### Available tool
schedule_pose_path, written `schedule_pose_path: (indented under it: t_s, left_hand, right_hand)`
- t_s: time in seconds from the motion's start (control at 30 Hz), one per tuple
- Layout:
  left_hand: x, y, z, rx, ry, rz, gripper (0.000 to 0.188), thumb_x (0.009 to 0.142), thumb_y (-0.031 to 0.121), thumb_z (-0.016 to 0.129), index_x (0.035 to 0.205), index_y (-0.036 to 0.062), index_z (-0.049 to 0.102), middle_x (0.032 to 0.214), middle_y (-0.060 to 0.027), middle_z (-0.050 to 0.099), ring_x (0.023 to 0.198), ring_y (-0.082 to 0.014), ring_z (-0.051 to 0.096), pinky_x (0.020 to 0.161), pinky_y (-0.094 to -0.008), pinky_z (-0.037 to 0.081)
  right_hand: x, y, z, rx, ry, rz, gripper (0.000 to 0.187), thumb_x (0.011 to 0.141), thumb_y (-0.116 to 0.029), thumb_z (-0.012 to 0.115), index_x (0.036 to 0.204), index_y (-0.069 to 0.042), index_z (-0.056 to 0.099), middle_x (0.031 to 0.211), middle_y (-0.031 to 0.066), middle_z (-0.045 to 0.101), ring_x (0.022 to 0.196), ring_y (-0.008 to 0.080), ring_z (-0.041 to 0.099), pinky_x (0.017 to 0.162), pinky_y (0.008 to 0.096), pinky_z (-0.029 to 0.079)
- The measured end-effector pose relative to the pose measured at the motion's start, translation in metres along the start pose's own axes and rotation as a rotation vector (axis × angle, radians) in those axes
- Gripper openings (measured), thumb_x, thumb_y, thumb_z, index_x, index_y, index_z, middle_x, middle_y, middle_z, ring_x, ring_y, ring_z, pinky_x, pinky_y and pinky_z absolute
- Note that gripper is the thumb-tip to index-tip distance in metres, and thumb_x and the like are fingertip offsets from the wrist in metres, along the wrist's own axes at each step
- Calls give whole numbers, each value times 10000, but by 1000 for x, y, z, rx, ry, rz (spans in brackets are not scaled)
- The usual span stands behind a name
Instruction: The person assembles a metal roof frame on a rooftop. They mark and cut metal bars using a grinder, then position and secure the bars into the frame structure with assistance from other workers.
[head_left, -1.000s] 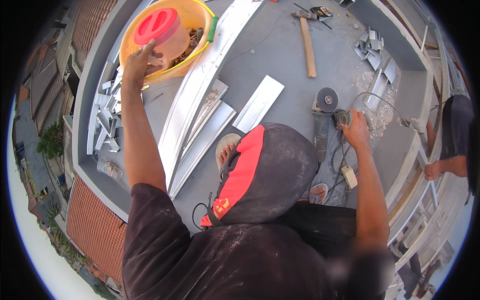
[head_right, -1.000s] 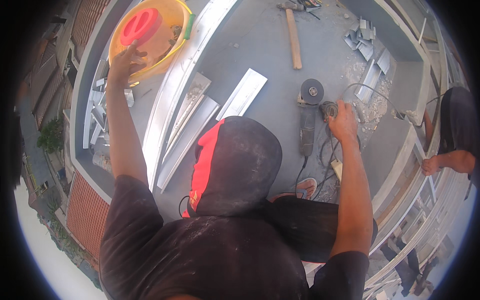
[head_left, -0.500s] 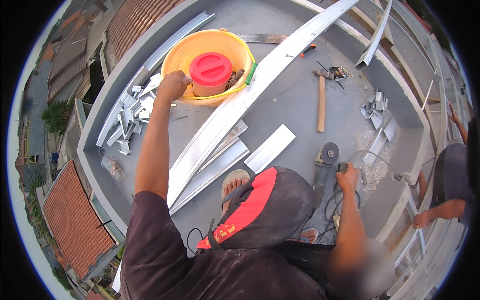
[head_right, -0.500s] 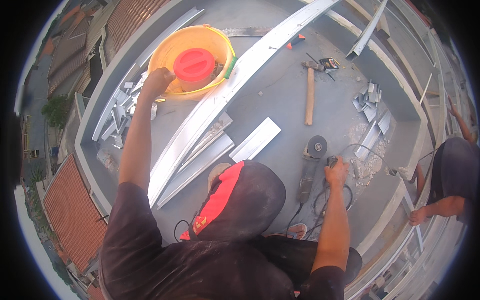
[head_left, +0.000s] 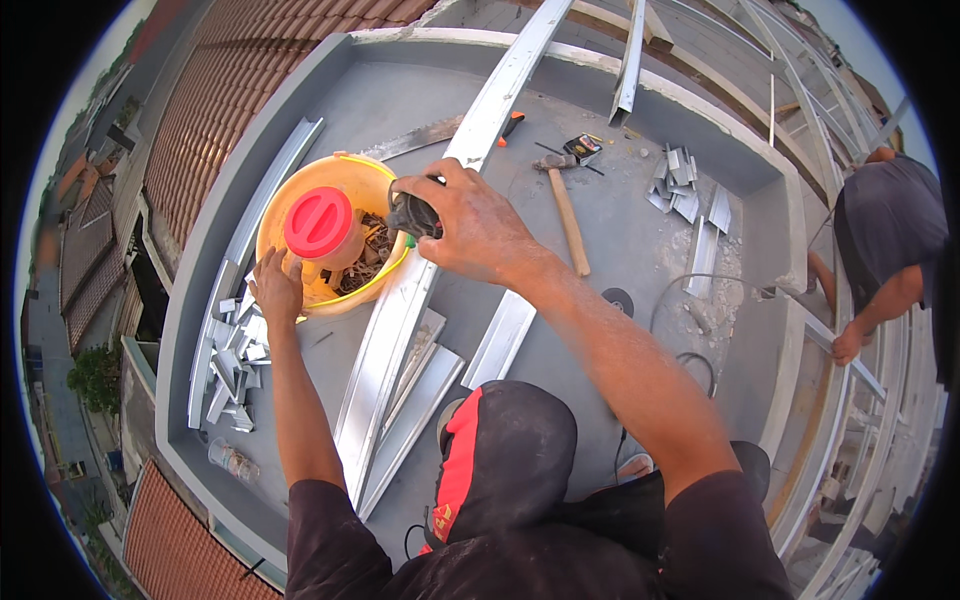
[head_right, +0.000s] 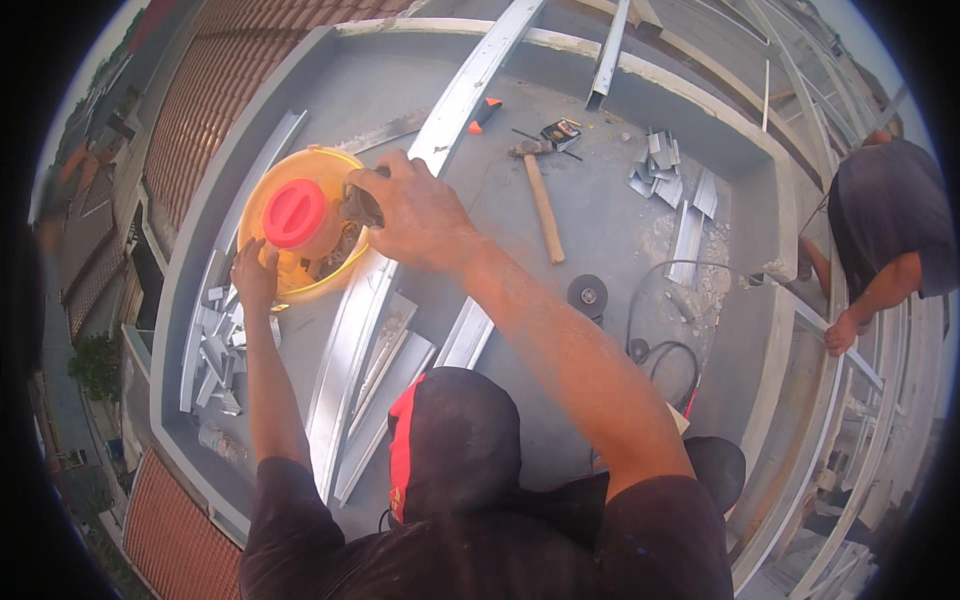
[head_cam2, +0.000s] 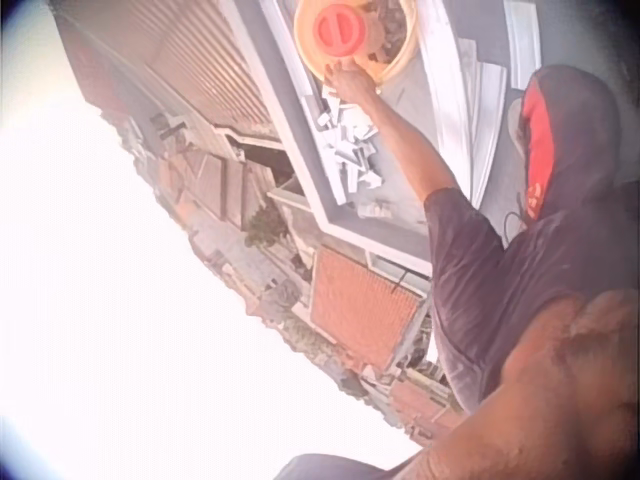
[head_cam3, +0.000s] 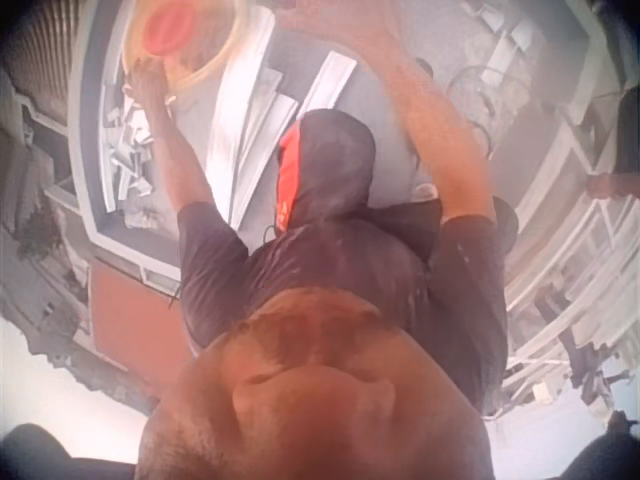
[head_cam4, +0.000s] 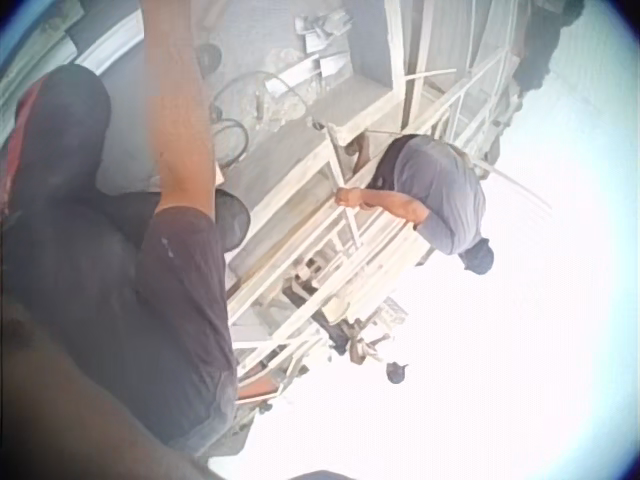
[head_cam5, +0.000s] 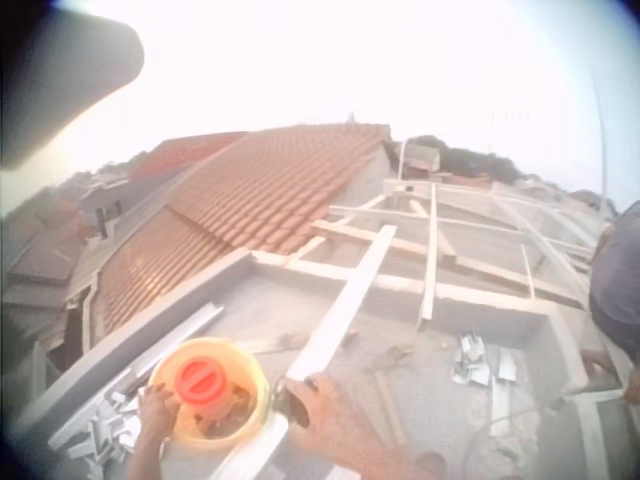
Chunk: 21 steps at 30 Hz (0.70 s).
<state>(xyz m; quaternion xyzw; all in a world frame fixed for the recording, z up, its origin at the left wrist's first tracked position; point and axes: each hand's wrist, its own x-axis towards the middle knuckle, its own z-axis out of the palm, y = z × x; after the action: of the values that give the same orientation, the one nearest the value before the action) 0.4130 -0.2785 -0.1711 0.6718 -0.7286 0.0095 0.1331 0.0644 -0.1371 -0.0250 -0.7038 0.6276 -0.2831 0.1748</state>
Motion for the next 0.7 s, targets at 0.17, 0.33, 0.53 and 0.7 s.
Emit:
schedule_pose_path:
  t_s: [0.17,0.33,0.53,0.7]
  left_hand:
    - [-25,16,-33,-345,228,25,492,970,249,708,1394,34,581,1382,-170,623,1312,-356,530,1122,-466,394]
    - [-79,32,-64,-299,314,-108,402,998,238,690,1341,35,641,1293,-144,683,1231,-321,601,1069,-450,440]
    - [-109,123,-68,-602,476,40,163,1014,99,645,1130,-6,689,1085,-109,705,981,-200,646,883,-347,509]
    - [-114,315,0,-871,-504,195,436,1004,366,657,1054,-66,693,953,-215,740,895,-304,728,822,-404,560]
  right_hand:
    - [74,-27,64,-210,-284,-108,626,844,-364,777,1417,-175,607,1337,185,559,1297,353,547,1075,451,479]
    - [60,31,64,-15,-184,-76,596,878,-410,763,1398,-158,618,1332,164,576,1289,313,557,1089,460,455]
    - [-56,267,-6,-148,175,602,293,945,-330,701,1059,-63,659,1152,128,705,1050,348,678,857,484,534]
    - [-174,413,22,-495,142,832,336,967,-400,658,1047,-74,635,1037,149,709,996,365,692,832,517,545]
